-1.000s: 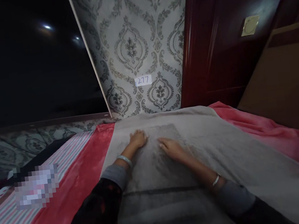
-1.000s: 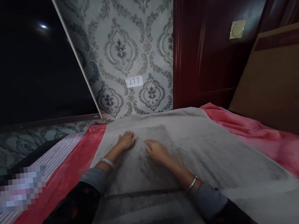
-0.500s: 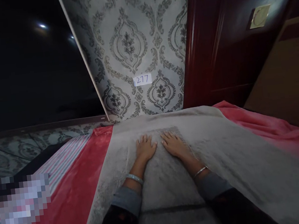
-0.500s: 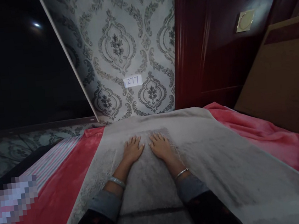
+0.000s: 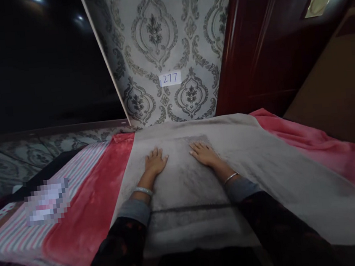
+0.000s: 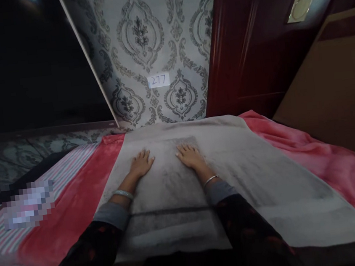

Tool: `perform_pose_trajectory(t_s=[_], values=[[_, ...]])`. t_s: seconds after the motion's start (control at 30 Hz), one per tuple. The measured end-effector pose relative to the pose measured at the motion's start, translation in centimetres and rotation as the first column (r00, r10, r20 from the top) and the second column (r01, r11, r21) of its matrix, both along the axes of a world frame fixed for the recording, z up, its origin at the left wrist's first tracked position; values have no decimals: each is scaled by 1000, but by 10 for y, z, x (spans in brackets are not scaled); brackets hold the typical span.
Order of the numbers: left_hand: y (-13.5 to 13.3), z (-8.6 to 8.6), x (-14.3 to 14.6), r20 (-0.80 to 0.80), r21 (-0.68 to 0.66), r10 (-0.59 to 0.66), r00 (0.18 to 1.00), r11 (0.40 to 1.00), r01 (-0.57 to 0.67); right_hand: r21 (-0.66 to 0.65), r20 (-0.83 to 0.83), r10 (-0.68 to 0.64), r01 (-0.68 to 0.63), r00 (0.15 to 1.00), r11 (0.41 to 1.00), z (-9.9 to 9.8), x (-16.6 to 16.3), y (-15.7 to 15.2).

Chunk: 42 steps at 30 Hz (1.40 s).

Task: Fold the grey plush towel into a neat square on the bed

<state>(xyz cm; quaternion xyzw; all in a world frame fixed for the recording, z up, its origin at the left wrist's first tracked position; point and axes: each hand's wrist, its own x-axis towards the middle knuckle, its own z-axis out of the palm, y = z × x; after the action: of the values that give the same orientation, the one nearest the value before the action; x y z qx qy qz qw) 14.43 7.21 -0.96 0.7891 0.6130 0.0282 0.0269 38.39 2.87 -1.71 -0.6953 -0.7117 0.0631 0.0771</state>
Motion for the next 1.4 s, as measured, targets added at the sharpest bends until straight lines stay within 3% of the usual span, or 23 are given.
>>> perform_pose_trajectory(t_s=[0.27, 0.43, 0.5, 0.6, 0.67, 0.8, 1.17, 1.3, 1.4], values=[[-28, 0, -48, -28, -44, -44, 999, 998, 43, 39, 20, -21, 20, 1000, 999, -20, 38, -60], [-54, 14, -36, -28, -12, -3, 1000, 1000, 3, 14, 32, -84, 84, 996, 996, -13, 38, -100], [-77, 14, -16, -7, 40, -115, 993, 993, 115, 83, 23, -41, 39, 999, 996, -8, 21, -110], [-113, 4, 13, 24, 54, -391, 920, 919, 390, 127, 6, 104, -104, 995, 986, -8, -9, -123], [-131, -4, 22, 31, 28, -437, 899, 899, 436, 97, 14, 137, -137, 991, 986, -13, -22, -130], [-146, -14, 10, 12, 18, -363, 932, 932, 363, 114, 32, 114, -117, 993, 987, -23, -22, -146], [-174, -21, -57, 26, 103, -114, 993, 989, 111, 240, -80, -68, 85, 994, 967, -56, 26, -198], [-183, -10, -42, 79, 200, -96, 992, 977, 79, 313, -140, -67, 108, 988, 944, -45, 23, -199], [-190, -3, -6, 126, 219, -281, 951, 943, 249, 360, -168, 17, 45, 986, 932, -30, 4, -188]])
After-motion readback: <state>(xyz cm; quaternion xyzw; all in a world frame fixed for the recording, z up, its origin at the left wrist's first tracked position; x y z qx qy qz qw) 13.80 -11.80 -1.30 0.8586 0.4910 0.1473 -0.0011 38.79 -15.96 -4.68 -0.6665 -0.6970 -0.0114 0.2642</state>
